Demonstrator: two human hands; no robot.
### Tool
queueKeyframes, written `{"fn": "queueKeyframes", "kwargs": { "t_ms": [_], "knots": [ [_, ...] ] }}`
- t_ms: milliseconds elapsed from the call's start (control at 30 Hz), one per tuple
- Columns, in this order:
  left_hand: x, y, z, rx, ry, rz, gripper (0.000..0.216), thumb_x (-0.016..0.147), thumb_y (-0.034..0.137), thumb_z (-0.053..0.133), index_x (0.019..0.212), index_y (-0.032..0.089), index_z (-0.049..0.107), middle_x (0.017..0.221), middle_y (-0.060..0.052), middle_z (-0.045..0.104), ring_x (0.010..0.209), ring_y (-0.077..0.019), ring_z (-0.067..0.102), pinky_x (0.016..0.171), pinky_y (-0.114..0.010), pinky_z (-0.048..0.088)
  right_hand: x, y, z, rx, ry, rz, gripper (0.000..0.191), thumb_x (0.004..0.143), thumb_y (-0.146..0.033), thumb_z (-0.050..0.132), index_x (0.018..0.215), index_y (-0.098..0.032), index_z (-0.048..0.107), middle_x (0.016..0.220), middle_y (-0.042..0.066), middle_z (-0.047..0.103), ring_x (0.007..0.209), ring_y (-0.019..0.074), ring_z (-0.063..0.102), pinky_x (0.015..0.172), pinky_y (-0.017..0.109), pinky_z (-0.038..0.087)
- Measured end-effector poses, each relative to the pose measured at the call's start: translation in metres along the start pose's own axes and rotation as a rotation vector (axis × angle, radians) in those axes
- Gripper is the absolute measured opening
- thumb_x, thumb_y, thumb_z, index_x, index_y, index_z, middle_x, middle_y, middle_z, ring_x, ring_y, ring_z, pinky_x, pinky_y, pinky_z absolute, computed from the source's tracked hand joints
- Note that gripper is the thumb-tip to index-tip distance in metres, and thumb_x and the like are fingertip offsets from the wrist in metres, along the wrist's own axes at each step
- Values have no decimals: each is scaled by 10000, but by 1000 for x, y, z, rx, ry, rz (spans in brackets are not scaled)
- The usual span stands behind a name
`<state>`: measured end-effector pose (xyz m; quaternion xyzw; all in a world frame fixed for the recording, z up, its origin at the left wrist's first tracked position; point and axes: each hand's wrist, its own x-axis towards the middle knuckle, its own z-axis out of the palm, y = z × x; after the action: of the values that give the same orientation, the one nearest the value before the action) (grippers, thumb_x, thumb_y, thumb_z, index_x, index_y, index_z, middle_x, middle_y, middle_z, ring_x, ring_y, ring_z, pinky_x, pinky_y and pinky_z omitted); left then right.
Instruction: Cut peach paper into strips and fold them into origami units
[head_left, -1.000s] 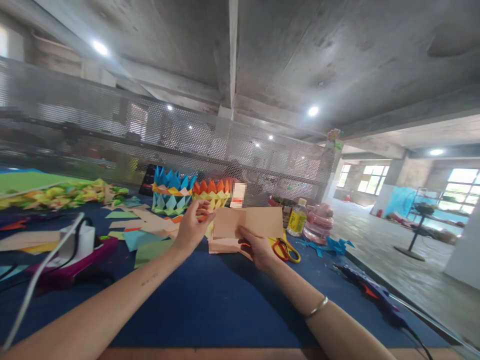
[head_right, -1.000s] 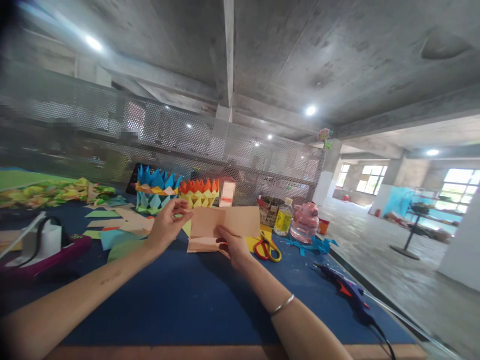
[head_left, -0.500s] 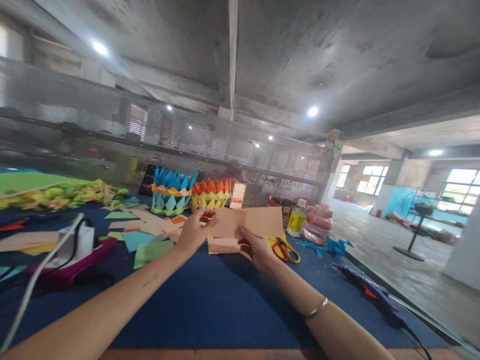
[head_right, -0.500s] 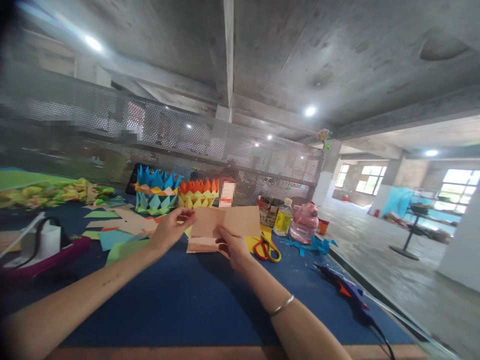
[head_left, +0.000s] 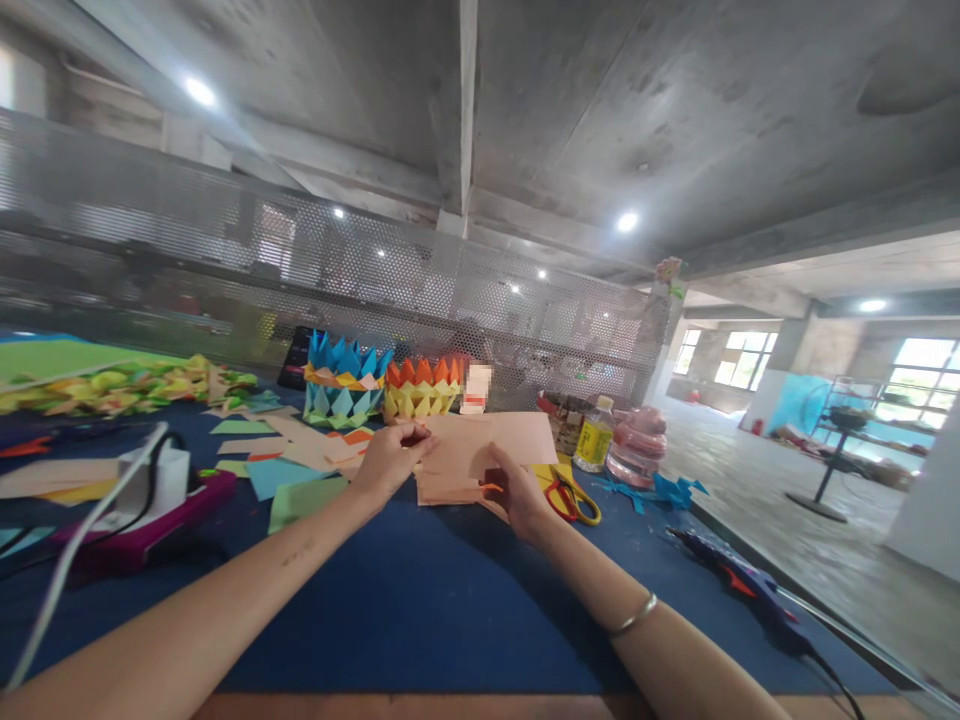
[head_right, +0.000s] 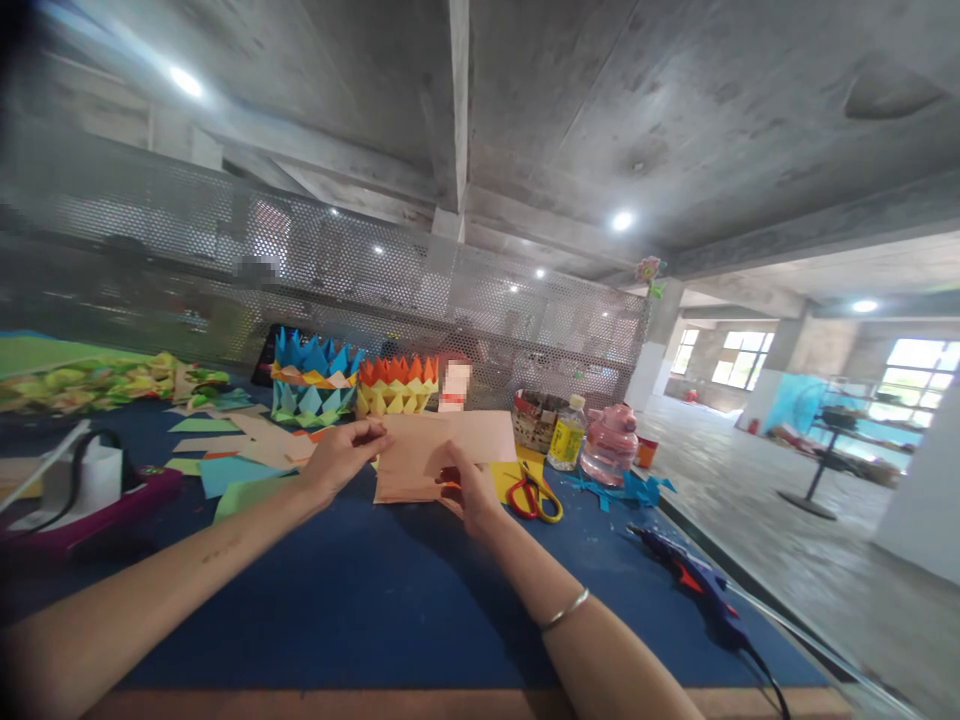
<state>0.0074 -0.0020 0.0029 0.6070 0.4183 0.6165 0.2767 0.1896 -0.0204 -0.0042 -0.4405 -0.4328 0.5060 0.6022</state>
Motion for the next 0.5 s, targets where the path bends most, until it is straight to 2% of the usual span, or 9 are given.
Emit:
{"fn": "queueKeyframes", "kwargs": {
  "t_ms": [100, 200, 300, 433, 500],
  "knots": [
    [1, -1, -1, 4, 25, 20, 123, 597, 300, 647, 606, 178, 647, 627, -7, 626, 624, -156, 542, 608, -252, 371, 2, -2, -2, 3, 12, -31, 252, 604, -372, 667, 636, -125, 626, 565, 11, 581, 491, 84, 495, 430, 191, 359],
    [2, -5, -1, -62, 21, -5, 131, 585, 301, 664, 613, 174, 653, 609, 0, 611, 594, -140, 523, 586, -243, 371, 2, -3, -3, -17, -3, -66, 153, 554, -248, 689, 573, -114, 619, 527, -8, 549, 477, 64, 460, 423, 177, 329],
    [4, -10, 0, -213, 11, -112, 160, 550, 298, 691, 623, 161, 653, 601, 3, 599, 562, -123, 505, 541, -230, 376, 0, -2, -3, -17, -10, -74, 152, 531, -235, 708, 567, -110, 629, 534, -4, 551, 497, 69, 466, 439, 183, 337],
    [7, -14, 1, -455, -4, -313, 212, 464, 250, 746, 609, 138, 640, 607, -2, 603, 555, -108, 521, 530, -221, 391, 2, 3, -4, 14, -43, -80, 221, 529, -289, 732, 649, -116, 663, 618, 17, 598, 529, 79, 491, 473, 197, 364],
    [7, -14, 1, -548, -10, -366, 225, 437, 230, 759, 592, 131, 629, 593, -1, 603, 545, -103, 531, 539, -224, 401, 3, 5, -4, 40, -72, -79, 260, 523, -308, 746, 693, -124, 676, 653, 24, 615, 553, 87, 512, 494, 201, 379]
  ]
}}
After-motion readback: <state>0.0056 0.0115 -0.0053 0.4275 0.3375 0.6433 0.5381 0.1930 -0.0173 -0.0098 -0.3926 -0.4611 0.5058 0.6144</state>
